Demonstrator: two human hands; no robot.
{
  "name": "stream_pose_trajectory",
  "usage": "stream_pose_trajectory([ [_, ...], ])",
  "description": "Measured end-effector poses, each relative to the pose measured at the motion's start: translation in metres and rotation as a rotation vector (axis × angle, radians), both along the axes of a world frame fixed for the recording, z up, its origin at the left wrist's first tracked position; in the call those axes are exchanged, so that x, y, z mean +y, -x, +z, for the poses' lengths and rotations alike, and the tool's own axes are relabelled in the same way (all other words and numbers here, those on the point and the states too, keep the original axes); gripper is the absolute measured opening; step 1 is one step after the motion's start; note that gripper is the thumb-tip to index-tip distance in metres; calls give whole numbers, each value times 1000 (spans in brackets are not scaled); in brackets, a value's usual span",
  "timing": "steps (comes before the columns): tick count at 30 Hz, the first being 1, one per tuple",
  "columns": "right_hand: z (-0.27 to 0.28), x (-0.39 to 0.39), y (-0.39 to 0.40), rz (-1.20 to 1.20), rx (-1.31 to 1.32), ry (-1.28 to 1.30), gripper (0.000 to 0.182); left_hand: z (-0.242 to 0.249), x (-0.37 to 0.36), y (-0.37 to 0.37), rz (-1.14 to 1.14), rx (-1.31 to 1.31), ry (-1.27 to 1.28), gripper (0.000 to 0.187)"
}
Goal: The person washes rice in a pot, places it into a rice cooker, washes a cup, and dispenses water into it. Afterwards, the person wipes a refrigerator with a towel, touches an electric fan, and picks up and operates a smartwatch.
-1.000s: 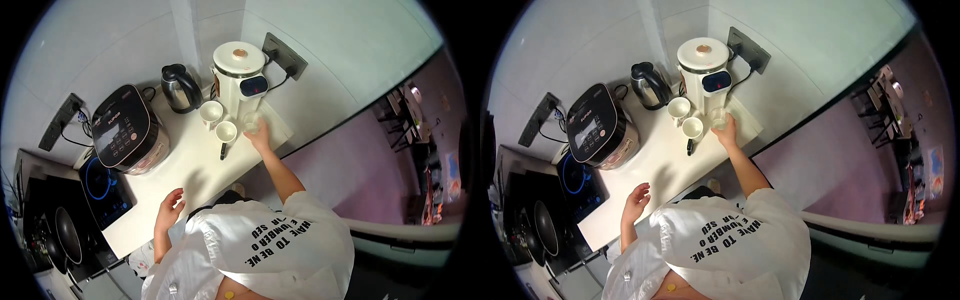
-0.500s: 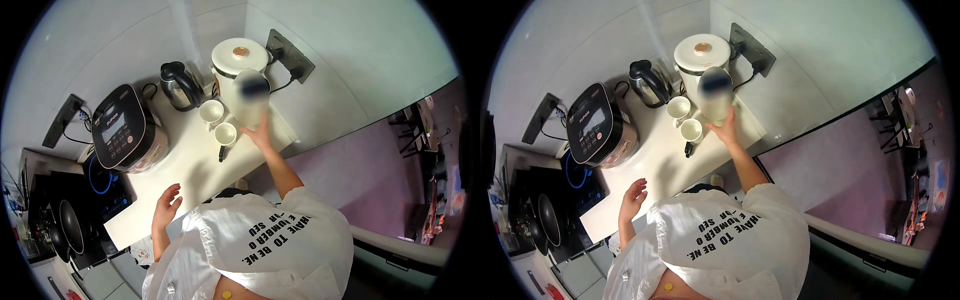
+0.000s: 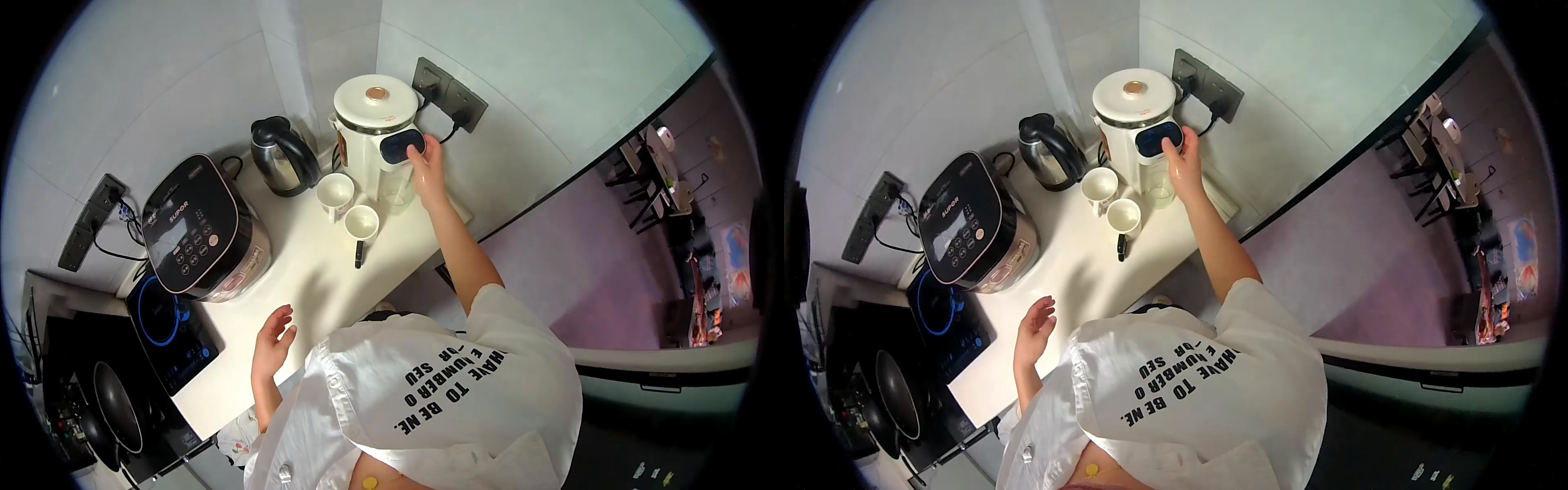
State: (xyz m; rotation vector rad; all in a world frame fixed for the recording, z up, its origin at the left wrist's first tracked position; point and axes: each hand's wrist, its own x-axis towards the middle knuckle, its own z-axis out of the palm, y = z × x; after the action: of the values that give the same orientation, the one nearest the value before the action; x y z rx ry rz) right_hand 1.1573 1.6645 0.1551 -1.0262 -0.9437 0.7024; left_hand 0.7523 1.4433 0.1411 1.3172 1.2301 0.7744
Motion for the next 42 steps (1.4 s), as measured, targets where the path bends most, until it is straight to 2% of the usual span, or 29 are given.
stream_pose_trajectory([
  [1,0,0,1,45,127,-21,62,-3,-3,6,13,-21,13,41],
  [2,-1,2,1,39,120,-27,62,-6,-6,13,7,-28,8,41],
  [4,-5,4,0,-82,-179,45,63,-13,-11,25,14,-18,10,42],
  [8,-19,3,-4,-92,-129,15,60,-27,-16,46,80,-94,14,41],
  [10,-52,0,-26,-291,-317,200,55,-32,-16,52,71,-124,-2,41],
  [11,-48,-23,-33,-280,-529,261,53,-31,-15,54,70,-149,-11,41],
  [12,-47,-57,-43,-274,-737,327,51,-28,-14,53,63,-168,-13,40],
  [14,-79,-124,-79,-232,-1188,455,48,-39,-8,49,27,-208,-3,38],
  [15,-65,-175,-73,-156,-1067,627,43,-46,-3,47,-12,-208,-13,37],
  [16,-79,-223,-84,-61,-1078,802,40,-50,2,42,-95,-223,-19,36],
  [17,-112,-278,-100,-13,-1189,1003,42,-51,7,35,-186,-236,-22,35],
  [18,-111,-345,-97,80,-1177,1079,46,-48,11,25,-254,-236,-12,34],
  [19,-146,-406,-110,256,-1260,1379,48,-47,15,16,-333,-262,13,34],
  [20,-131,-460,-93,339,-1094,1649,51,-43,19,5,-424,-257,27,35],
  [21,-152,-528,-94,353,-1079,1739,53,-36,25,-6,-511,-251,37,36],
  [22,-143,-591,-73,139,-874,1725,55,-35,32,-15,-593,-260,13,36],
  [25,-128,-712,-17,3,-709,1852,55,-29,39,-53,-817,-186,11,37],
  [27,-150,-773,14,-280,-521,2004,55,-18,39,-77,-909,-140,-3,38],
  [30,-171,-849,64,-474,-462,1999,53,-4,17,-113,-1023,-148,-35,39],
  [34,-204,-976,135,-618,-182,1995,49,-7,-46,-158,-1176,-112,-18,39],
  [36,-196,-1047,184,-978,422,1860,39,-8,-94,-182,-1293,-118,-73,39],
  [38,-262,-1160,217,-309,-608,2154,45,-6,-155,-202,-1403,-89,-95,39],
  [39,-252,-1189,238,-1046,-275,2063,41,-7,-187,-210,-1450,-74,-111,39],
  [40,-233,-1210,263,-1741,81,1830,38,-12,-216,-203,-1415,-35,-59,39],
  [41,-194,-1226,294,-2076,334,1635,47,-24,-252,-209,-1460,2,-35,40],
  [42,-154,-1230,290,-2275,616,1426,57,-31,-281,-226,-1523,-8,-45,41],
])
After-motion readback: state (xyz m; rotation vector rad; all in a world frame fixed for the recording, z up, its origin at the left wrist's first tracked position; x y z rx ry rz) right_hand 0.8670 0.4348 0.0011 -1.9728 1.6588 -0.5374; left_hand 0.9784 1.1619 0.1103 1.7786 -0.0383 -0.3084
